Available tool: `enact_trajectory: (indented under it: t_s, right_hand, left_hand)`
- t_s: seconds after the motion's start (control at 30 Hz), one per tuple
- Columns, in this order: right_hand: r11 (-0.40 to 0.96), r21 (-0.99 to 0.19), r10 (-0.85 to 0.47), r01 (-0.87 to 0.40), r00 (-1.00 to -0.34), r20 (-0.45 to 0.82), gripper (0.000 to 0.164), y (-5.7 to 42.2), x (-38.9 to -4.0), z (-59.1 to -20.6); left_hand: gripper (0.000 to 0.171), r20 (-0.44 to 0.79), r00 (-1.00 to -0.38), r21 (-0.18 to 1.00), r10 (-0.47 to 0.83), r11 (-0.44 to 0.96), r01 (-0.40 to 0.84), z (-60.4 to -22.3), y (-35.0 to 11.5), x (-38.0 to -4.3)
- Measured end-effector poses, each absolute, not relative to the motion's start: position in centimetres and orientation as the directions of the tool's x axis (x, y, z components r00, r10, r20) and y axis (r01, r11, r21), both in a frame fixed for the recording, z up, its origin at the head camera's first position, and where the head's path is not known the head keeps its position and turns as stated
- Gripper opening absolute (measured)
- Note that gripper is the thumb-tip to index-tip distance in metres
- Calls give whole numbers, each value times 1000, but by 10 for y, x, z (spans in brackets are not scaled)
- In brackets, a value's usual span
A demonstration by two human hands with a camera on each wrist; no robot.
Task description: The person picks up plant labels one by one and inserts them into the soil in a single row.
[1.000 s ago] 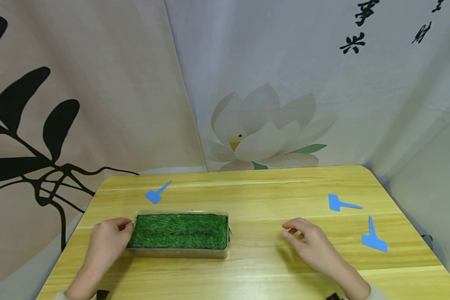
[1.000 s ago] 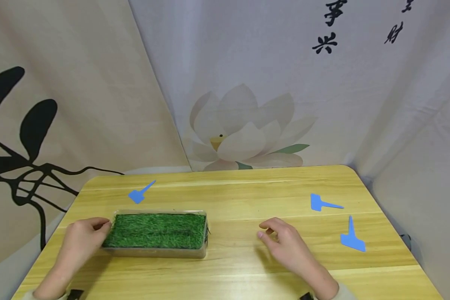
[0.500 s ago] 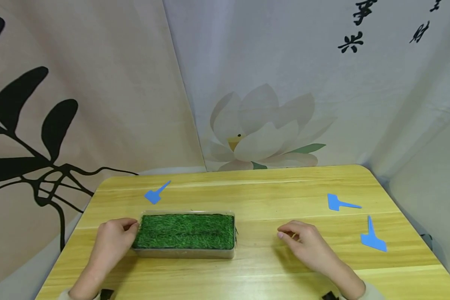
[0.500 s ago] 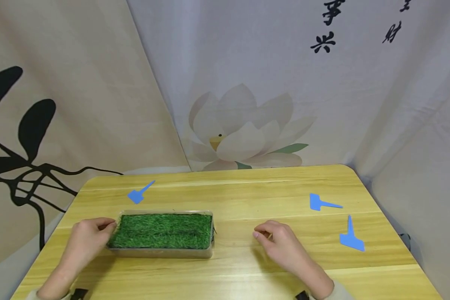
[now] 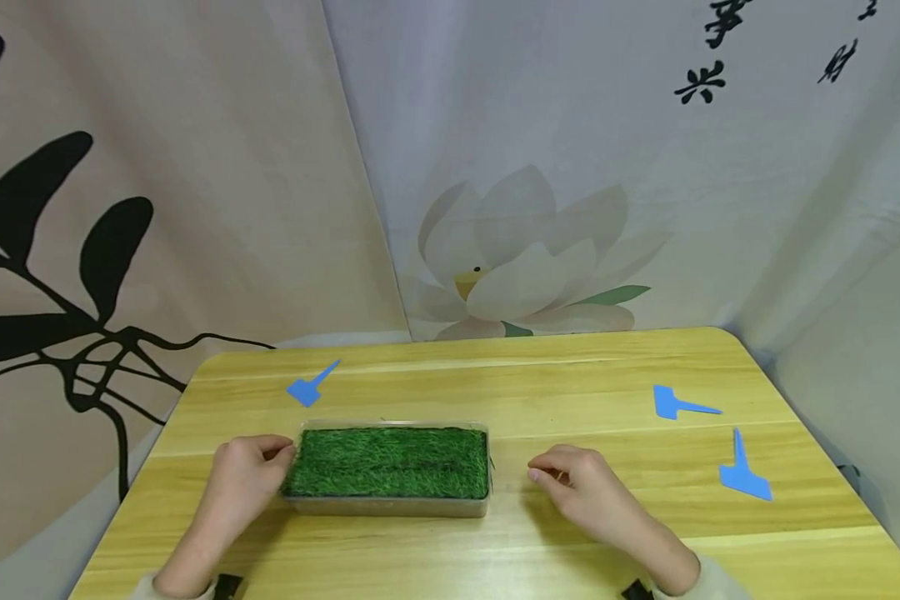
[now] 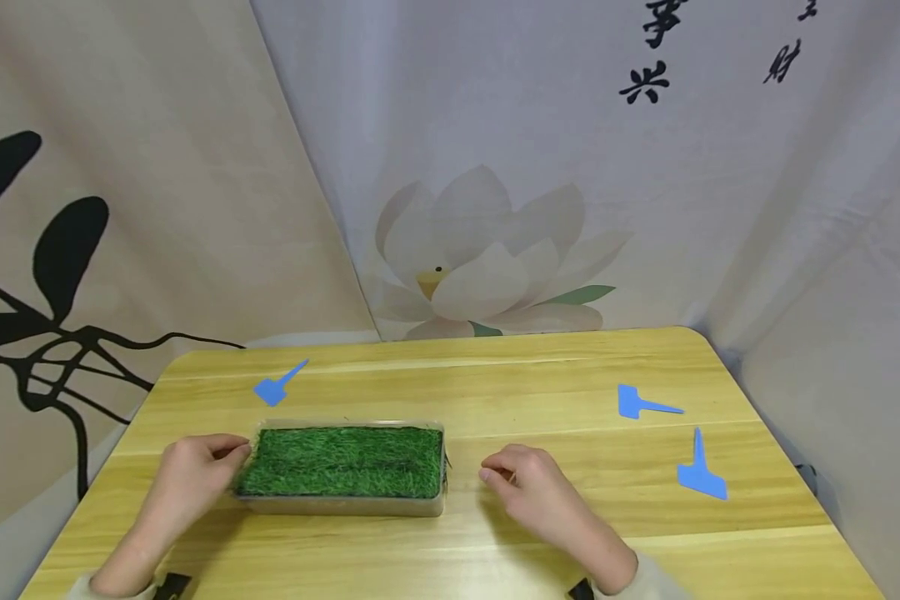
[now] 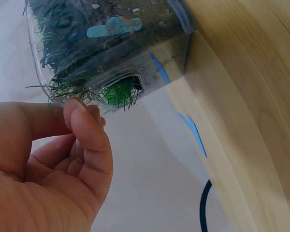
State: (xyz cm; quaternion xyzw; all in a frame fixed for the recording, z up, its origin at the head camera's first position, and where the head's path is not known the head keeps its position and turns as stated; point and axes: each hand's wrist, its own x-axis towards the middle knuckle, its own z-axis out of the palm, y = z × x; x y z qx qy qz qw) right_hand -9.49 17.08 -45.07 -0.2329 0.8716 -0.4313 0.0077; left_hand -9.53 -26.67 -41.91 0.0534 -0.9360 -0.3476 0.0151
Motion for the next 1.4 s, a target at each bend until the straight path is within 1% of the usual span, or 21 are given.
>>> enact_trajectory:
  t_s: [0.2, 0.53, 0.83, 1.13, 1.4]
  right_hand:
    - [495, -759, -437, -423, -876, 203, 11, 160, -94, -453]
    - [474, -756, -451, -452, -862, 232, 9, 154, -93, -456]
    - [490, -784, -431, -381, -888, 162, 11, 160, -92, -454]
    - [513, -792, -401, -331, -908, 120, 13, 170, -94, -454]
    - [545, -810, -363, -218, -932, 7, 15, 180, -96, -444]
  left_hand:
    - [22, -36, -993, 676, -116, 729, -109, -420, -263, -95]
    - [21, -47, -995, 701, -93, 707, -99, -421, -251, -93]
    - [21, -71, -993, 733, -92, 671, -115, -421, -241, -91]
    - [22, -73, -995, 769, -69, 631, -101, -424, -230, -90]
    - [22, -89, -995, 792, -53, 601, -103, -425, -219, -88]
